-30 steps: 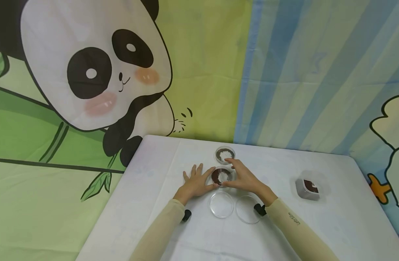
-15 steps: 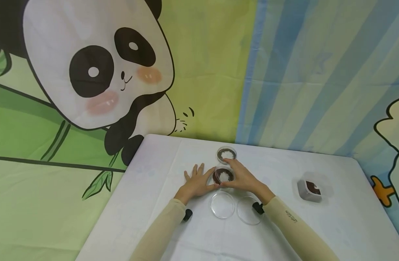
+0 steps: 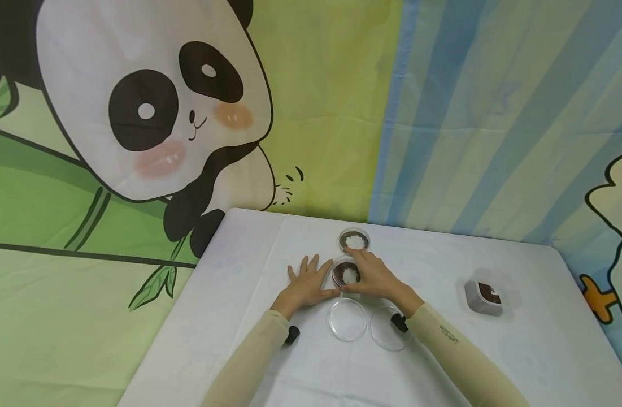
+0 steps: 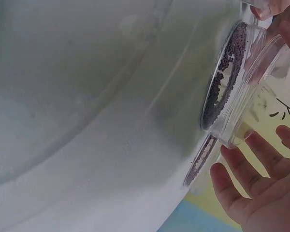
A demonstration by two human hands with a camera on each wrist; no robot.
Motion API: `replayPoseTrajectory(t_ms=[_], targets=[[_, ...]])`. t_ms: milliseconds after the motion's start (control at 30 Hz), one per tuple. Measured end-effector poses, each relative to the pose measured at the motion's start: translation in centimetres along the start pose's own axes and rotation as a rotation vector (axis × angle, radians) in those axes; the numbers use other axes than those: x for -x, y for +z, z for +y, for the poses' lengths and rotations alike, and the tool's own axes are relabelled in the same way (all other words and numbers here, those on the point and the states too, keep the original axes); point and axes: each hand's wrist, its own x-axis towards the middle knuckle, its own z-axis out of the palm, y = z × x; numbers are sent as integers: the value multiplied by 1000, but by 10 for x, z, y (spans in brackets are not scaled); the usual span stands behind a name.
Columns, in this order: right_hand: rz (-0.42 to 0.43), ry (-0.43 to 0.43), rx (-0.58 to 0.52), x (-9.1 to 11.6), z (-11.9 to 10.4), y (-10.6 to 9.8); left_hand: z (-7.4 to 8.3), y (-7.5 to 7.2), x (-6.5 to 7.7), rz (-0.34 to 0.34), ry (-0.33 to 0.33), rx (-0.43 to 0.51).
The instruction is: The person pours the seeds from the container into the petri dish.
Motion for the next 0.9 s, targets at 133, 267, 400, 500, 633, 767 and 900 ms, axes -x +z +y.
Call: replayPoseTrajectory(t_ms=[133, 267, 400, 500, 633, 767, 900], targets=[[-19, 13, 33, -2, -1, 3, -1, -1, 1, 0, 7, 4], [-18, 10, 67, -4, -2, 4, -1, -2, 2, 0, 6, 10], [-21, -3, 84, -4, -3, 6, -1, -1, 1, -8, -6, 5], [-26, -8, 93, -5, -2, 7, -1, -1, 0, -8, -11, 2], [-31, -6, 103, -6, 0, 9, -2, 0, 0, -5, -12, 3], [-33, -10, 100, -6, 1, 10, -2, 1, -1, 0, -10, 1], [-36, -5, 83, -5, 0, 10, -3, 2, 1, 0, -10, -2]])
